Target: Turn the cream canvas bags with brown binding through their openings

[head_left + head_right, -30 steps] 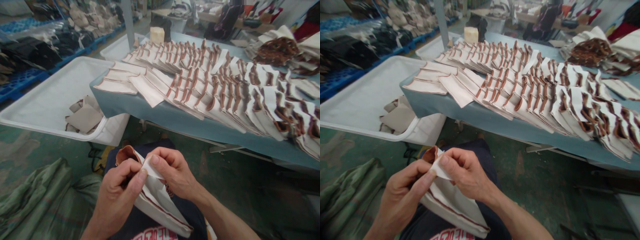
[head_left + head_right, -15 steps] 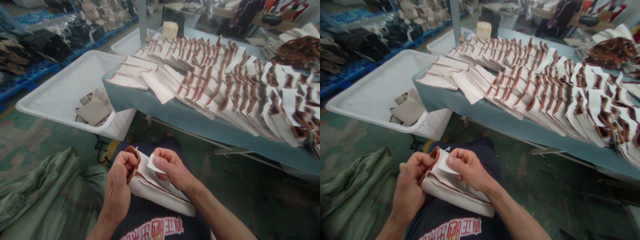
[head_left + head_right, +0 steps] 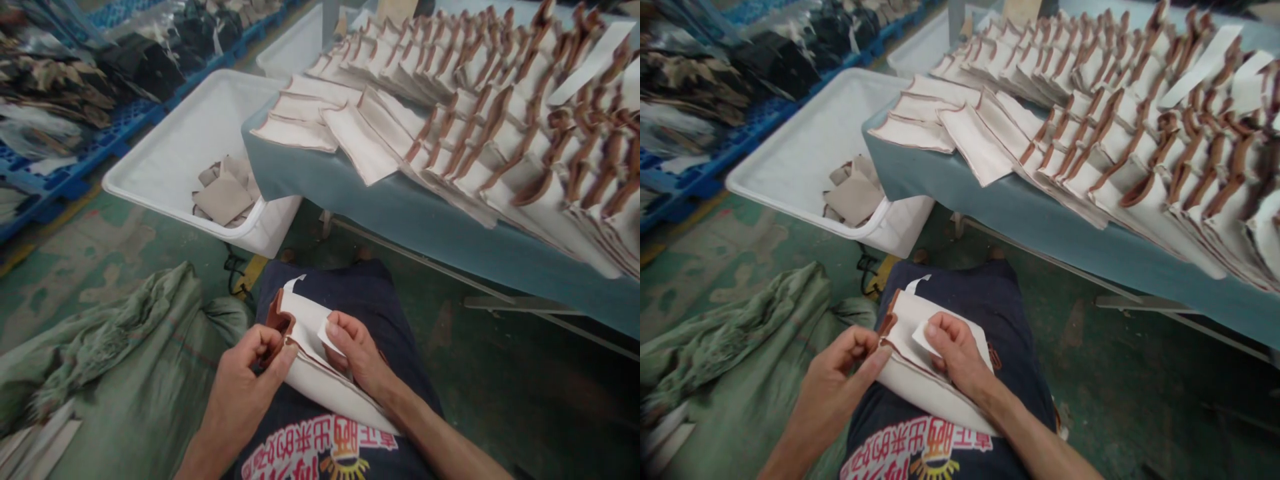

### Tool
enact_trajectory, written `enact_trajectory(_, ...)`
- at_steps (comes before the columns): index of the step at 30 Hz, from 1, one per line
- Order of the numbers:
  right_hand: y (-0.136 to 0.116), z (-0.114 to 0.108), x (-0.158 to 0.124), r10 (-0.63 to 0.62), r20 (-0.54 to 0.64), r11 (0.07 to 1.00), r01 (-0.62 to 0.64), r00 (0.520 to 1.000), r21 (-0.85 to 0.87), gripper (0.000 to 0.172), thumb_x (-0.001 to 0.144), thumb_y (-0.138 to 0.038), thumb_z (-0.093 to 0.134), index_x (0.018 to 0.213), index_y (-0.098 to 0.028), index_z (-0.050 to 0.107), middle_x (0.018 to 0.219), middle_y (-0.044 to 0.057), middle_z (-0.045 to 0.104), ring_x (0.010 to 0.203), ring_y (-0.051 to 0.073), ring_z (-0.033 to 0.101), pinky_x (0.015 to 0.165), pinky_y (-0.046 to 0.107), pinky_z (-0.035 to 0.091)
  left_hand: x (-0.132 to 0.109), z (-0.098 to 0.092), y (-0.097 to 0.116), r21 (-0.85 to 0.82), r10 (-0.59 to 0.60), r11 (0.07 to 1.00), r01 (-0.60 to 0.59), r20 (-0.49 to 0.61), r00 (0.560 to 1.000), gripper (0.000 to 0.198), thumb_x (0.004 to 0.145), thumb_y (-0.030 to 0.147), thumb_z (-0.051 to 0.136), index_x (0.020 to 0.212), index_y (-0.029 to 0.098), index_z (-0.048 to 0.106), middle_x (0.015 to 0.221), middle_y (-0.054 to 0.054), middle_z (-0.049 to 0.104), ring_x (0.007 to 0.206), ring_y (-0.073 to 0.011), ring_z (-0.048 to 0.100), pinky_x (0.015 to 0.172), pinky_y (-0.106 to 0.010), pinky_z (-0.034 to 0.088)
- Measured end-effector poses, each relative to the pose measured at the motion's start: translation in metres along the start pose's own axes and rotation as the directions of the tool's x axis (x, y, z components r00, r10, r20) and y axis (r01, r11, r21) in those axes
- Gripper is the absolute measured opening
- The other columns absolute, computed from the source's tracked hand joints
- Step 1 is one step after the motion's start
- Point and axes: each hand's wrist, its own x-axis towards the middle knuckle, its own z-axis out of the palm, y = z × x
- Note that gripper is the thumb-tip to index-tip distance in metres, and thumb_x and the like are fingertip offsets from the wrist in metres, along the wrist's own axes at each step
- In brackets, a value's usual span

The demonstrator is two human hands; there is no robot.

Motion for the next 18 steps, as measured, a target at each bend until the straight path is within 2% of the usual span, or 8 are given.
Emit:
enact_trajectory(5,-0.002,0.006,-0.006,-0.012,0.007,0.997,0.013,1.000,-0.077,0.064,0.082,-0.077,0.083,0.077,-0.021,0.054,0.051,-0.012,0.039,0.046,0.005,0.023,0.045,0.021,0.016,0.012,-0.012,0.016,0.182,0.063,0.980,-0.083,0.110,0.992,0.031,0.092,0.046,0.066,0.072,0.022,0.070,0.061,0.001,0.068,0.055,-0.0174,0.060,0.055,-0.027,0.041)
enact_trajectory(8,-0.004,0.009,-0.007,-0.026,0.001,0.990,0.026,1.000,-0.137,0.066,0.081,-0.081,0.081,0.075,-0.021,0.054,0.053,-0.011,0.039,0.047,0.006,0.025,0.046,0.022,0.018,0.013,-0.013,0.018,0.227,0.108,0.965,-0.129,0.104,0.989,0.035,0.094,0.045,0.063,0.069,0.022,0.070,0.058,0.001,0.066,0.053,-0.0163,0.057,0.055,-0.028,0.037)
enact_trajectory(9,-0.004,0.010,-0.008,-0.029,-0.003,0.989,0.029,1.000,-0.144,0.066,0.081,-0.081,0.081,0.075,-0.021,0.054,0.053,-0.011,0.039,0.048,0.006,0.025,0.046,0.022,0.018,0.012,-0.011,0.017,0.188,0.105,0.975,-0.123,0.099,0.989,0.036,0.095,0.046,0.064,0.069,0.022,0.069,0.059,0.001,0.065,0.054,-0.0160,0.056,0.056,-0.027,0.037)
enact_trajectory(11,-0.006,0.010,-0.008,-0.037,-0.015,0.990,0.035,0.999,-0.137,0.066,0.080,-0.081,0.081,0.076,-0.021,0.053,0.054,-0.011,0.040,0.048,0.006,0.025,0.046,0.021,0.018,0.010,-0.004,0.011,-0.004,0.055,0.999,-0.055,0.091,0.994,0.039,0.096,0.049,0.064,0.068,0.021,0.065,0.059,0.002,0.059,0.055,-0.0153,0.050,0.056,-0.027,0.036)
enact_trajectory(14,-0.007,0.010,-0.010,-0.043,-0.041,0.993,0.038,0.998,-0.111,0.066,0.080,-0.081,0.082,0.077,-0.022,0.051,0.054,-0.012,0.039,0.048,0.006,0.025,0.045,0.021,0.019,0.009,0.010,-0.001,-0.311,-0.048,0.947,0.076,0.097,0.994,0.045,0.100,0.053,0.061,0.068,0.021,0.058,0.061,0.004,0.050,0.057,-0.0143,0.040,0.054,-0.025,0.035)
enact_trajectory(16,-0.007,0.009,-0.011,-0.042,-0.058,0.994,0.036,0.997,-0.106,0.066,0.080,-0.079,0.083,0.078,-0.022,0.050,0.054,-0.012,0.040,0.047,0.005,0.025,0.045,0.021,0.019,0.009,0.016,-0.005,-0.365,-0.065,0.926,0.098,0.103,0.993,0.046,0.101,0.057,0.062,0.072,0.021,0.060,0.064,0.003,0.053,0.060,-0.0149,0.043,0.055,-0.025,0.038)
enact_trajectory(18,-0.007,0.008,-0.013,-0.044,-0.069,0.993,0.036,0.997,-0.113,0.065,0.080,-0.079,0.083,0.078,-0.022,0.050,0.054,-0.011,0.041,0.047,0.005,0.025,0.045,0.021,0.018,0.010,0.017,-0.007,-0.335,-0.045,0.938,0.084,0.122,0.992,0.048,0.101,0.062,0.063,0.077,0.020,0.067,0.070,0.000,0.062,0.066,-0.0176,0.052,0.062,-0.026,0.045)
